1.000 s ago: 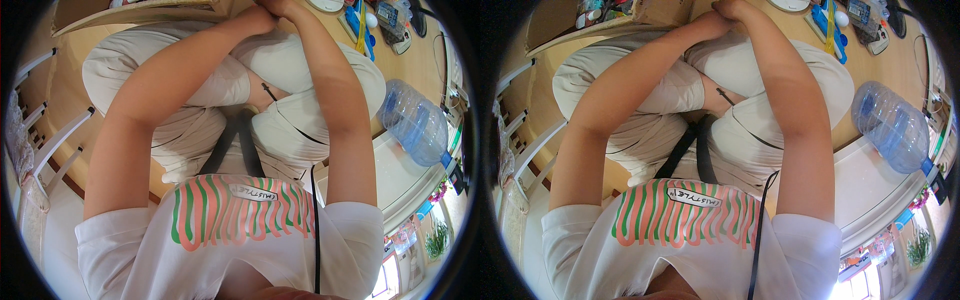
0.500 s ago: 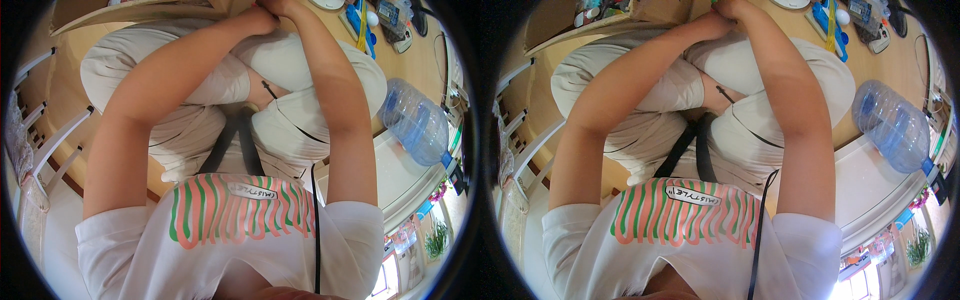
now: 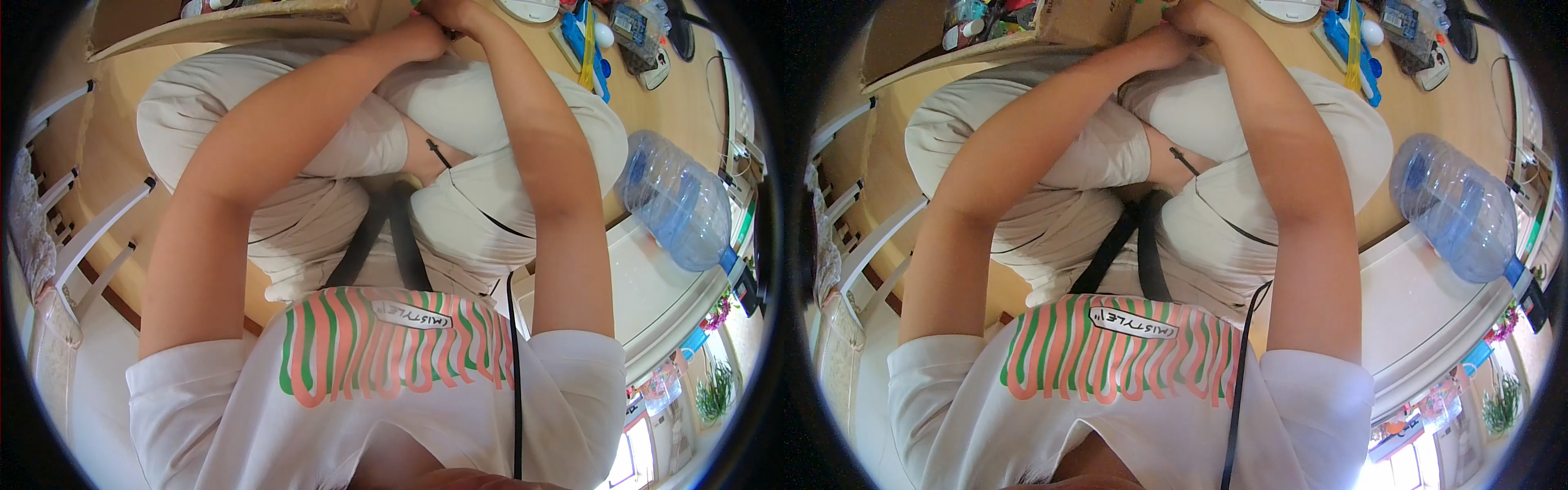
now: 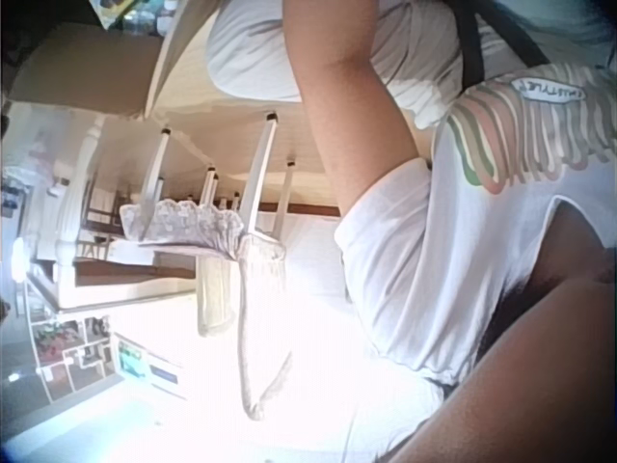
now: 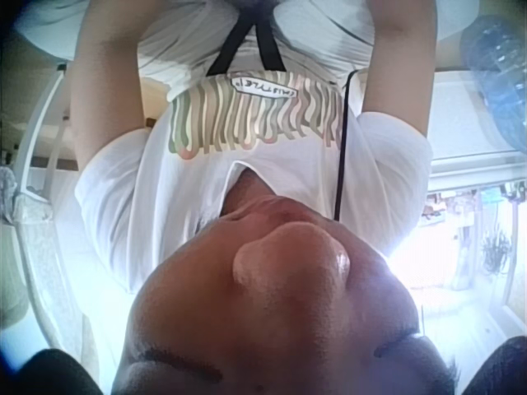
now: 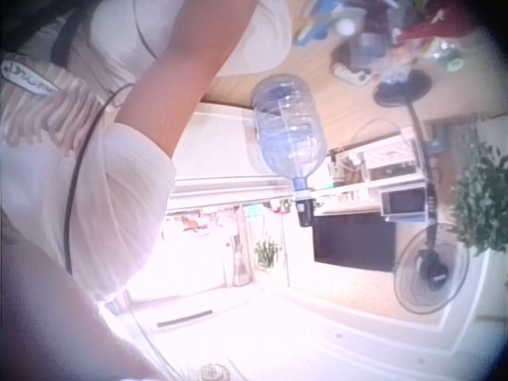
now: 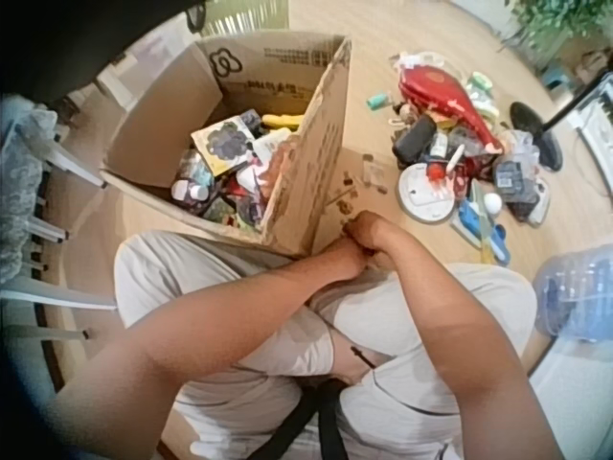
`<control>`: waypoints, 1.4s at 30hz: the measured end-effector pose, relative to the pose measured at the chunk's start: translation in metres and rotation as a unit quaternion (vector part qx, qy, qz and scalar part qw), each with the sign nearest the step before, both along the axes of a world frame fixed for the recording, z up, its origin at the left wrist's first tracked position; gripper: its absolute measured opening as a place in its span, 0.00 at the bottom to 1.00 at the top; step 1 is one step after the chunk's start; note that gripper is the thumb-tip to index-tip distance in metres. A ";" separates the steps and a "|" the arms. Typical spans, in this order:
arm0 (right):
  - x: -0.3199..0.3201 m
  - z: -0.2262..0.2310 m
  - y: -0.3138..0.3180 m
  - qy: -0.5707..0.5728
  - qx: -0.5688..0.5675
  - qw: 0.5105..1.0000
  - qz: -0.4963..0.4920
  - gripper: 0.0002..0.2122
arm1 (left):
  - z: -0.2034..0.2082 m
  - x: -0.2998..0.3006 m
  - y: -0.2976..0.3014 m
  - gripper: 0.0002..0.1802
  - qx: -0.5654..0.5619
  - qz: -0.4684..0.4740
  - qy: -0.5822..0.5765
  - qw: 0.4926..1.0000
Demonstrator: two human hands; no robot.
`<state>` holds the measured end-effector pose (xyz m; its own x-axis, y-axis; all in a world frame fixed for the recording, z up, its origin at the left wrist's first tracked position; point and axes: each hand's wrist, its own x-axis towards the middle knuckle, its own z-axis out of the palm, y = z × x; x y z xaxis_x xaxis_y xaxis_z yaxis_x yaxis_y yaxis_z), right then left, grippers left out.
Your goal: The person picks up several small plastic objects from a cardboard box and the floor, then places them onto a flat beige surface.
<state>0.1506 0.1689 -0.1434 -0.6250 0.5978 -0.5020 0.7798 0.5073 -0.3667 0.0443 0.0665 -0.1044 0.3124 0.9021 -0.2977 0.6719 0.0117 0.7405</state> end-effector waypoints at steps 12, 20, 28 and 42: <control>0.005 0.046 -0.005 0.020 0.016 0.958 -0.286 0.25 | 0.042 0.008 0.006 0.15 -0.180 0.168 -0.180 0.952; 0.022 0.167 -0.013 0.340 -0.101 0.856 -0.376 0.17 | 0.059 -0.016 -0.001 0.20 -0.304 0.162 -0.609 0.715; 0.045 0.291 -0.056 0.350 -0.153 0.888 -0.256 0.19 | 0.148 0.024 -0.015 0.31 -0.220 0.296 -0.667 0.647; 0.091 0.236 0.002 0.507 -0.299 0.686 -0.426 0.21 | 0.187 0.011 -0.031 0.27 -0.313 0.308 -0.691 0.574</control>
